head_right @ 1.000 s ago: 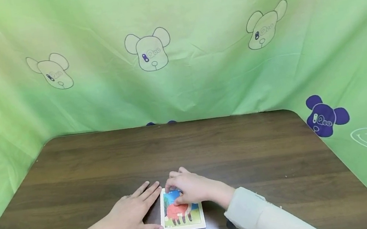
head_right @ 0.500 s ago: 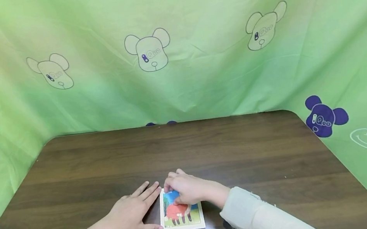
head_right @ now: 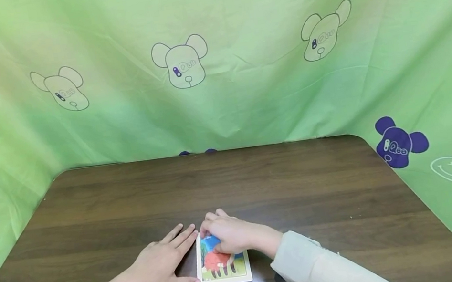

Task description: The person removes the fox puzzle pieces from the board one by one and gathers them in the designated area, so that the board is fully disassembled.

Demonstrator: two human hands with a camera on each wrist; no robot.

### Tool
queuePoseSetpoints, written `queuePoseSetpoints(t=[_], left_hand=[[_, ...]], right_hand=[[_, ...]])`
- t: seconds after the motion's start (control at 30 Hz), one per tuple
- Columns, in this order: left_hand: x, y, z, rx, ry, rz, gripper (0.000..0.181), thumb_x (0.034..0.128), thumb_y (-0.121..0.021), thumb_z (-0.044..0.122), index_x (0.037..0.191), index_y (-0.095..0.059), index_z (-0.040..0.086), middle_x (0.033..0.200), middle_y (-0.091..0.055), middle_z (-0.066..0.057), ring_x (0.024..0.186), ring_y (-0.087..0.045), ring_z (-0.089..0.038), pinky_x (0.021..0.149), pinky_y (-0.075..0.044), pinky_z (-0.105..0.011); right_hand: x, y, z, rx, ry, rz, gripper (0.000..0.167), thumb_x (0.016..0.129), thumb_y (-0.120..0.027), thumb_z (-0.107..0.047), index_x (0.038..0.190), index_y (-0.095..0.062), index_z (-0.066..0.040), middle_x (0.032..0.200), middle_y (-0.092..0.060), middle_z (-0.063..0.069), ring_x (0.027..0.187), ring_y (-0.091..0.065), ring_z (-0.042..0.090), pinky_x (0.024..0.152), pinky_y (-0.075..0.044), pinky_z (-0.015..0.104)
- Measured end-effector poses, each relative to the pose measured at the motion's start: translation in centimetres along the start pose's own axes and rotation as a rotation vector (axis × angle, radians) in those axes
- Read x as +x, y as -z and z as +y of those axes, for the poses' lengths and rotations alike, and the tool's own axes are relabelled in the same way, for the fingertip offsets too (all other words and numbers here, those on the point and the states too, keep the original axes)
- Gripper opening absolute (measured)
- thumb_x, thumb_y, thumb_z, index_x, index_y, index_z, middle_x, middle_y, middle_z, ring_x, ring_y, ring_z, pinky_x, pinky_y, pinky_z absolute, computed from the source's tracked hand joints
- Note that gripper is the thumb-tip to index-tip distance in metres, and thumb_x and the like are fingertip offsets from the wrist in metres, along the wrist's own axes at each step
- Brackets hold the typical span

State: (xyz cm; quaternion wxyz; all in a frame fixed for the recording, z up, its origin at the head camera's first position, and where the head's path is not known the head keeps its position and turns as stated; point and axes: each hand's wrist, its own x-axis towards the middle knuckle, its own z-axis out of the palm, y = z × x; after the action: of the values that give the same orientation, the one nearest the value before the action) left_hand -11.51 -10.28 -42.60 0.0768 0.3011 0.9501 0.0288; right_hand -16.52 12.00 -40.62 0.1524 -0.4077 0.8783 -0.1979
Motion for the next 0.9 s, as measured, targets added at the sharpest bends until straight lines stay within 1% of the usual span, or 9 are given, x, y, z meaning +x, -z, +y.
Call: queuePoseSetpoints(t=[0.2, 0.43, 0.6, 0.9], left_hand=[[0.0, -0.07, -0.05, 0.0, -0.003, 0.003, 0.101, 0.0777, -0.057, 0.08, 0.154, -0.038, 0.017, 0.162, -0.034, 0.0, 0.15, -0.032, -0.027, 0.092, -0.052, -0.052], [-0.06, 0.01, -0.08, -0.002, -0.005, 0.011, 0.101, 0.0779, -0.057, 0.08, 0.154, -0.038, 0.016, 0.162, -0.034, 0.0, 0.15, -0.032, -0.028, 0.092, -0.052, -0.052], [-0.15, 0.16, -0.07, -0.012, -0.004, 0.002, 0.101, 0.0785, -0.057, 0.079, 0.154, -0.038, 0.016, 0.162, -0.034, 0.0, 0.15, -0.032, -0.028, 0.092, -0.052, -0.052], [-0.16, 0.14, -0.11, -0.015, -0.005, 0.005, 0.1, 0.0786, -0.058, 0.079, 0.154, -0.038, 0.016, 0.162, -0.034, -0.001, 0.15, -0.032, -0.028, 0.093, -0.052, -0.053]], right_hand=[[0.2, 0.06, -0.07, 0.004, -0.018, -0.022, 0.03, 0.082, -0.073, -0.002, 0.109, -0.062, -0.008, 0.103, -0.055, 0.0, 0.097, -0.041, 0.014, 0.087, -0.041, 0.029], [0.29, 0.24, -0.22, 0.009, -0.039, -0.045, 0.03, 0.082, -0.072, -0.002, 0.109, -0.06, -0.008, 0.103, -0.053, 0.0, 0.097, -0.04, 0.014, 0.088, -0.04, 0.029], [0.43, 0.32, -0.27, 0.02, -0.051, -0.063, 0.03, 0.082, -0.072, -0.001, 0.109, -0.059, -0.008, 0.106, -0.052, 0.001, 0.099, -0.039, 0.015, 0.089, -0.04, 0.03], [0.47, 0.27, -0.17, 0.075, -0.06, -0.055, 0.03, 0.082, -0.072, 0.0, 0.107, -0.057, -0.009, 0.105, -0.051, 0.0, 0.1, -0.04, 0.015, 0.088, -0.04, 0.029]])
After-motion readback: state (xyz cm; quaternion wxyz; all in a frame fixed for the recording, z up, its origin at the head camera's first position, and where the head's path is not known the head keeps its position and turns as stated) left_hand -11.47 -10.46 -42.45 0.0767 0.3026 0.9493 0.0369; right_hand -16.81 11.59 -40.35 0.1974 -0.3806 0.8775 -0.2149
